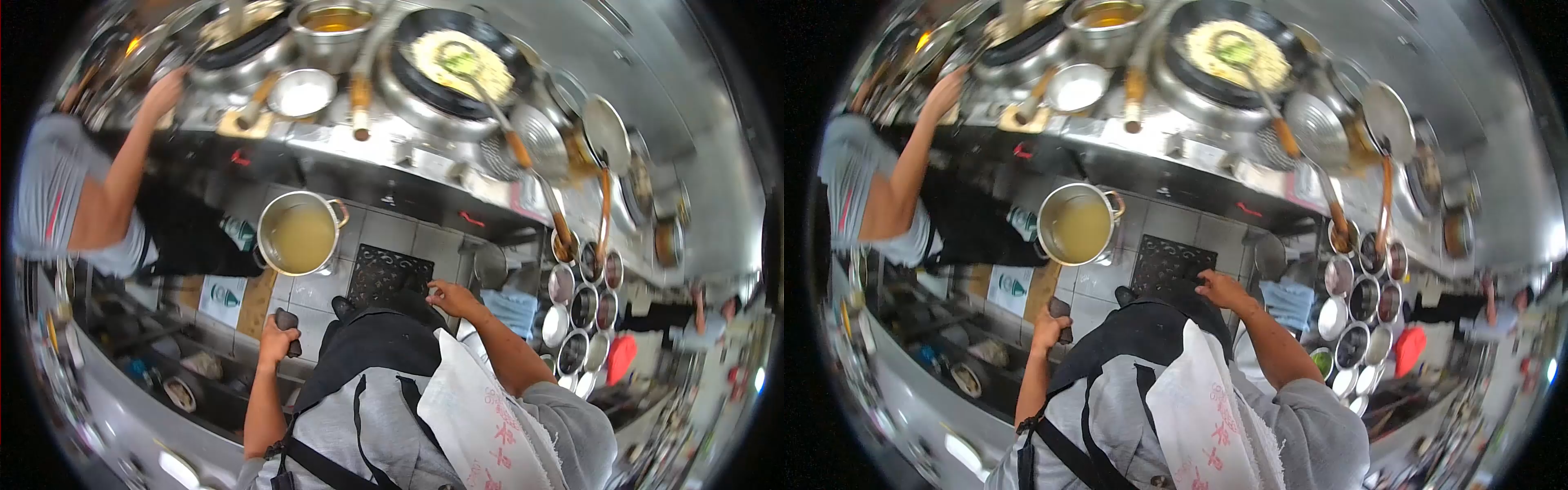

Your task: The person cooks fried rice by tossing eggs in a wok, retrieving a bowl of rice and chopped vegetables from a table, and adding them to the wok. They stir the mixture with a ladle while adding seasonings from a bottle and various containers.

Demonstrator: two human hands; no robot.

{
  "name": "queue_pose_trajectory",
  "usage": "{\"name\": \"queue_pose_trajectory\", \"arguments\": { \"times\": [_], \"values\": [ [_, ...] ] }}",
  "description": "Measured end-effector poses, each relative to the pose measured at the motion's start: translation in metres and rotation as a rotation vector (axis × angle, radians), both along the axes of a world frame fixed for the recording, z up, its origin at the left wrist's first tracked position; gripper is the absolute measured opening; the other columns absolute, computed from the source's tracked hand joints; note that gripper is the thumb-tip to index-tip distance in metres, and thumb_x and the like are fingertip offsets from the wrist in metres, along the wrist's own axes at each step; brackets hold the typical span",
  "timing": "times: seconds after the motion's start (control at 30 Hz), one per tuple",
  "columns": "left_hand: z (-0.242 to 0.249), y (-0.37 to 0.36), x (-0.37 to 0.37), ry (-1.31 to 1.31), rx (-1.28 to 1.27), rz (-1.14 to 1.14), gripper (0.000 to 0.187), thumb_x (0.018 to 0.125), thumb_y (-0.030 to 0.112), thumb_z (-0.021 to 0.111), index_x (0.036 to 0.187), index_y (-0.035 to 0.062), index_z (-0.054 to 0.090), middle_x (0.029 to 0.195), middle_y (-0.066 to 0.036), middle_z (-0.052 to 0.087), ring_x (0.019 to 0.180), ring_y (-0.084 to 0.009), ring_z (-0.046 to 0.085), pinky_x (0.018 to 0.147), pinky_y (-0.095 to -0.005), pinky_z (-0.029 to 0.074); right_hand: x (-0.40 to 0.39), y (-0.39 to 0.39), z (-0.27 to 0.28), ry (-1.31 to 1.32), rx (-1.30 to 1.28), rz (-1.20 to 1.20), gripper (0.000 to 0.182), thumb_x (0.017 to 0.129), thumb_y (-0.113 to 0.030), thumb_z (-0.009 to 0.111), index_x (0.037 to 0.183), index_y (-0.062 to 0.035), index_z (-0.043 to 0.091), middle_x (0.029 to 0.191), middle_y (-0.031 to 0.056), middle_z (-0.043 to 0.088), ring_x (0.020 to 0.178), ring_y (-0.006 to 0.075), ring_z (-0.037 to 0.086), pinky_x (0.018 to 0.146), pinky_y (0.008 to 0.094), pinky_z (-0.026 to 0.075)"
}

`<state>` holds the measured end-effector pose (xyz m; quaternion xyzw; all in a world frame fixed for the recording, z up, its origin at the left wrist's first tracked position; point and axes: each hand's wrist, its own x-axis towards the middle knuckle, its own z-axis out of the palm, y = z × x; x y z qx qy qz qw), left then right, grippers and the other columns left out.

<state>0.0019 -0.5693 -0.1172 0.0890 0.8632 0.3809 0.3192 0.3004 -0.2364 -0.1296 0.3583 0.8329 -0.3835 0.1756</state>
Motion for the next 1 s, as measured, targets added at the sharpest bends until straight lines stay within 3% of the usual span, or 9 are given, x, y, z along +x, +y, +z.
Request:
{"name": "queue_pose_trajectory", "arguments": {
  "times": [0.07, 0.2, 0.3, 0.37, 0.53, 0.67, 0.83, 0.93, 1.0],
  "values": [
    [-0.049, 0.014, -0.017, -0.271, -0.064, -0.341, 0.051, 0.063, 0.017, 0.073, 0.106, -0.0051, 0.057, 0.091, -0.016, 0.065, 0.083, -0.0264, 0.063, 0.075, -0.0356, 0.05, 0.017, -0.011, 0.042, 0.058, 0.061, -0.169, 0.046, 0.084, -0.036, 0.067, 0.122, -0.0129, 0.058, 0.1, 0.014, 0.068, 0.091, 0.0306, 0.066, 0.079, 0.0397, 0.05],
    [-0.046, 0.072, -0.013, -0.538, -0.369, -0.593, 0.059, 0.06, 0.028, 0.076, 0.103, -0.0099, 0.06, 0.091, -0.018, 0.066, 0.078, -0.027, 0.064, 0.071, -0.0366, 0.052, 0.065, -0.022, 0.106, 0.166, 0.153, -0.361, 0.042, 0.086, -0.034, 0.065, 0.121, -0.0121, 0.058, 0.102, 0.0133, 0.067, 0.095, 0.0313, 0.064, 0.081, 0.0422, 0.05],
    [-0.112, 0.09, -0.016, -0.084, -0.688, -1.158, 0.07, 0.063, 0.034, 0.074, 0.109, -0.015, 0.057, 0.106, -0.026, 0.065, 0.097, -0.0321, 0.066, 0.082, -0.0364, 0.052, 0.111, -0.029, 0.146, 0.293, 0.417, -0.6, 0.043, 0.086, -0.028, 0.068, 0.124, -0.0114, 0.058, 0.099, 0.0126, 0.068, 0.082, 0.0263, 0.066, 0.073, 0.0362, 0.052],
    [-0.099, 0.118, 0.006, 0.093, -0.735, -1.206, 0.063, 0.067, 0.031, 0.071, 0.112, -0.0117, 0.057, 0.103, -0.024, 0.066, 0.093, -0.0318, 0.066, 0.08, -0.0367, 0.052, 0.145, -0.036, 0.176, 0.412, 0.512, -0.799, 0.038, 0.086, -0.027, 0.067, 0.119, -0.0101, 0.059, 0.096, 0.0128, 0.068, 0.078, 0.0265, 0.067, 0.07, 0.0376, 0.052],
    [-0.067, 0.18, 0.047, 0.047, -0.628, -1.168, 0.059, 0.069, 0.028, 0.07, 0.113, -0.0095, 0.057, 0.102, -0.023, 0.066, 0.093, -0.0317, 0.066, 0.08, -0.0369, 0.052, 0.241, -0.062, 0.195, 0.47, 0.755, -1.229, 0.036, 0.082, -0.015, 0.071, 0.116, -0.0086, 0.061, 0.091, 0.0119, 0.068, 0.074, 0.023, 0.065, 0.067, 0.0324, 0.051],
    [-0.061, 0.198, 0.07, -0.03, -0.581, -1.079, 0.056, 0.07, 0.026, 0.068, 0.113, -0.0077, 0.057, 0.102, -0.023, 0.066, 0.094, -0.0316, 0.065, 0.08, -0.037, 0.051, 0.322, -0.099, 0.191, 0.263, 1.083, -1.52, 0.031, 0.085, -0.013, 0.067, 0.116, -0.0076, 0.062, 0.09, 0.0109, 0.069, 0.08, 0.0213, 0.067, 0.068, 0.0322, 0.051],
    [-0.057, 0.225, 0.077, -0.11, -0.521, -0.981, 0.054, 0.071, 0.024, 0.067, 0.114, -0.0059, 0.057, 0.101, -0.022, 0.065, 0.094, -0.0316, 0.065, 0.081, -0.0372, 0.051, 0.38, -0.17, 0.198, 0.029, 0.84, -1.807, 0.04, 0.082, -0.012, 0.069, 0.121, -0.009, 0.059, 0.091, 0.0119, 0.068, 0.084, 0.0203, 0.066, 0.075, 0.0332, 0.051],
    [-0.062, 0.256, 0.077, -0.138, -0.429, -1.1, 0.053, 0.071, 0.024, 0.067, 0.114, -0.0054, 0.057, 0.101, -0.022, 0.065, 0.094, -0.0314, 0.065, 0.081, -0.0372, 0.051, 0.38, -0.197, 0.132, 0.266, 0.571, -1.806, 0.081, 0.07, -0.018, 0.082, 0.139, -0.0111, 0.039, 0.121, 0.0206, 0.056, 0.113, 0.0299, 0.056, 0.092, 0.0384, 0.046],
    [-0.071, 0.278, 0.096, -0.187, -0.358, -1.202, 0.053, 0.071, 0.023, 0.068, 0.114, -0.0051, 0.056, 0.1, -0.022, 0.065, 0.094, -0.0313, 0.065, 0.081, -0.0371, 0.05, 0.363, -0.188, 0.114, 0.165, 0.604, -1.868, 0.083, 0.068, -0.024, 0.085, 0.134, -0.0012, 0.039, 0.127, 0.0219, 0.051, 0.12, 0.032, 0.05, 0.101, 0.0381, 0.039]
  ]
}}
